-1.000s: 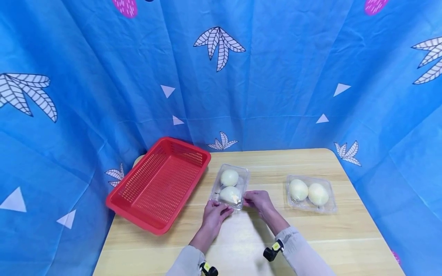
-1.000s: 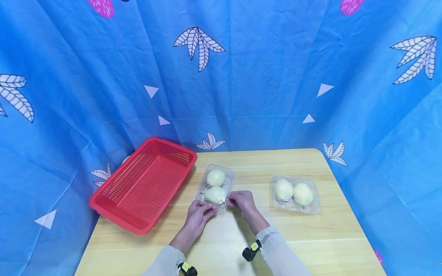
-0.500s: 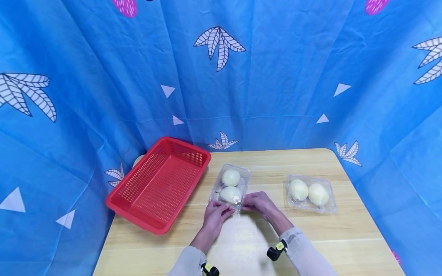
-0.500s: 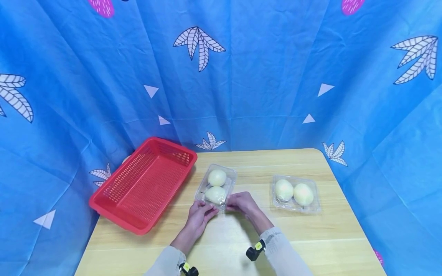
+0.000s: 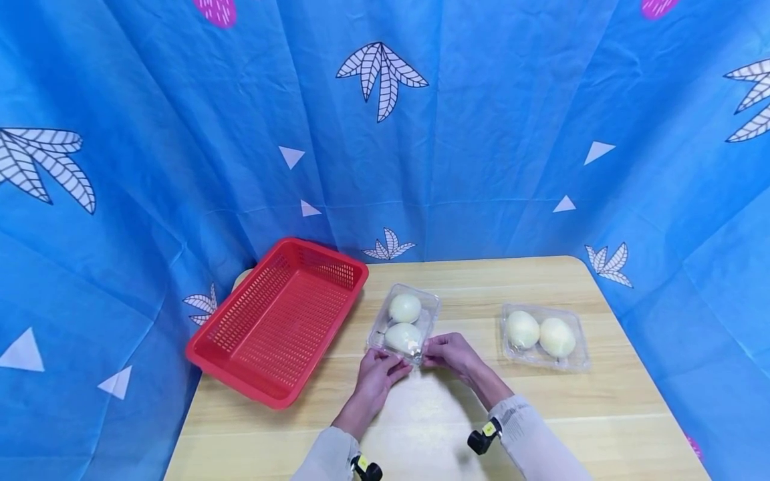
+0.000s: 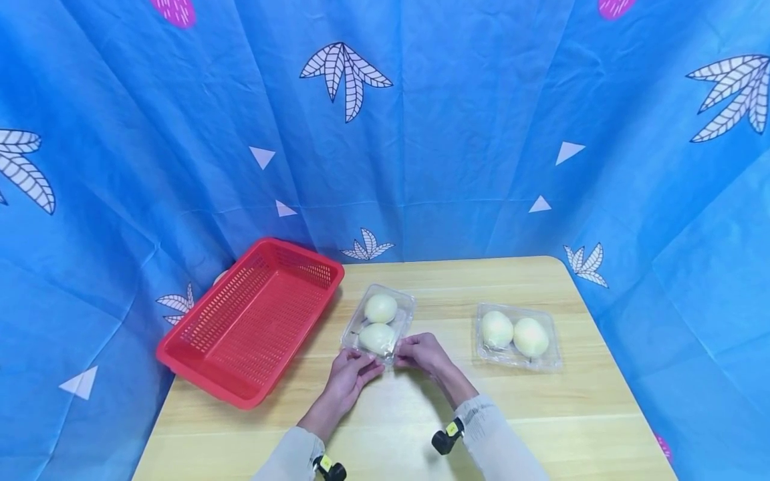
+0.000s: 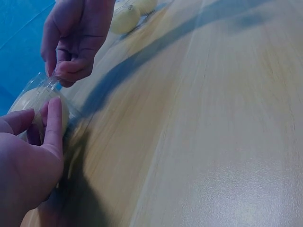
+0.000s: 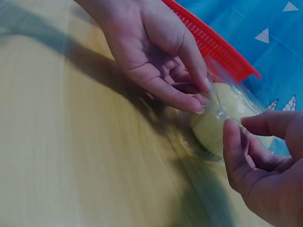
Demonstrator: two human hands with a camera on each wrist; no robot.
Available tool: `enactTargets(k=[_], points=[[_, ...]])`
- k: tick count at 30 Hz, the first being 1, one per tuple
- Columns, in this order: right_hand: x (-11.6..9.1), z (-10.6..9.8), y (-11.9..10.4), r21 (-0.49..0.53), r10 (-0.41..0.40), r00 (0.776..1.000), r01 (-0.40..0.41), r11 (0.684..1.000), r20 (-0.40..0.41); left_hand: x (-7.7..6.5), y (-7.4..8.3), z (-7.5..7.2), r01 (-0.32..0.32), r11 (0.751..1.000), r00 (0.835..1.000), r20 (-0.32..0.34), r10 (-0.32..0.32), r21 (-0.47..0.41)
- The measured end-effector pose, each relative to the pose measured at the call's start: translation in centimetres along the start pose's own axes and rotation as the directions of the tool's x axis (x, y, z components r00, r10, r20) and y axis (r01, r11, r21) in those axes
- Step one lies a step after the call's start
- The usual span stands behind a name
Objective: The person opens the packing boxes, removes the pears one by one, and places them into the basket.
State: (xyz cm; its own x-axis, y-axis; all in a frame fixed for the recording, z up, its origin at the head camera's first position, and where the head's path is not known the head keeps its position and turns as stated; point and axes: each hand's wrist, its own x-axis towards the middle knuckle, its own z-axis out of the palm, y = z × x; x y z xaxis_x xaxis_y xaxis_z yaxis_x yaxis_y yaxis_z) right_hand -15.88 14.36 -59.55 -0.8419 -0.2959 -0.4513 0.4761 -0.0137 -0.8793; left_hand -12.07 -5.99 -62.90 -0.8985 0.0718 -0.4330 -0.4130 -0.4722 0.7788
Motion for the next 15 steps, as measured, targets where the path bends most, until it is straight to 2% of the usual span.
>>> enactTargets(k=[15], points=[[-0.13,0.19,-0.25,-0.068,-0.022,1.000,0.022,0.997,-0.001,0.05,-0.15,0.23,0.005,1.000,0.999,-0.037,-0.004,0.019]])
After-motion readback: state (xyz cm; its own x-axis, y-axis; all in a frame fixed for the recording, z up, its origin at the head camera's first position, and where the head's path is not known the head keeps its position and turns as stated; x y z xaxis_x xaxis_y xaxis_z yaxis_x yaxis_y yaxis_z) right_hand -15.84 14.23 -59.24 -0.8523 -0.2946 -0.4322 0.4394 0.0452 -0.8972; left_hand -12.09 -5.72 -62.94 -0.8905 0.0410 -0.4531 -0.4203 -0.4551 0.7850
